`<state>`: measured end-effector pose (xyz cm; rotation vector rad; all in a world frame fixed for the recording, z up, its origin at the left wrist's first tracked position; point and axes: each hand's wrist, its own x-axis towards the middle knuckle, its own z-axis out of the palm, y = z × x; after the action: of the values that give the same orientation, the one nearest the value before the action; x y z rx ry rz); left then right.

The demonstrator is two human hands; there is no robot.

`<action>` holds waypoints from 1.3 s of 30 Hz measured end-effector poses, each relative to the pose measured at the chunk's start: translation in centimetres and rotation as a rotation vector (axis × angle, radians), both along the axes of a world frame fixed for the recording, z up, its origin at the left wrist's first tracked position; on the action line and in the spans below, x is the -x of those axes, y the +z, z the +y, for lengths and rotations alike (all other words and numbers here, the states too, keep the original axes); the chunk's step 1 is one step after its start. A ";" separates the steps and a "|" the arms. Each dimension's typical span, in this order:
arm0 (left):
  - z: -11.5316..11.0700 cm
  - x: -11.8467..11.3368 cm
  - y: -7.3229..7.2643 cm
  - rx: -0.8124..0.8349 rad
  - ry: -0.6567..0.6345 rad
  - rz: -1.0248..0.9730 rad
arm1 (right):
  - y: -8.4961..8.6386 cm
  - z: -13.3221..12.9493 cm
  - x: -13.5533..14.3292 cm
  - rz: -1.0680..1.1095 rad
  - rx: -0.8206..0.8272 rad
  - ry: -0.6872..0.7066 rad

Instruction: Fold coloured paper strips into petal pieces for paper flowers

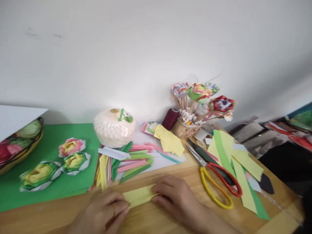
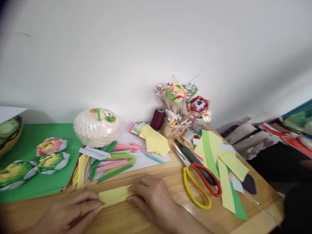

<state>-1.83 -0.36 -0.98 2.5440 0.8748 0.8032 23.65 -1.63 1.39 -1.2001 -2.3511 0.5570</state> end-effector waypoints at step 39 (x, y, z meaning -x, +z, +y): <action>0.2 -0.7 0.4 -0.049 0.139 0.143 | -2.3 0.0 0.2 -0.163 0.022 -0.267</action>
<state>-1.11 -0.12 -0.62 2.6334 1.0999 0.6966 23.49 -1.63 -0.87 -1.5914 -2.2662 0.4078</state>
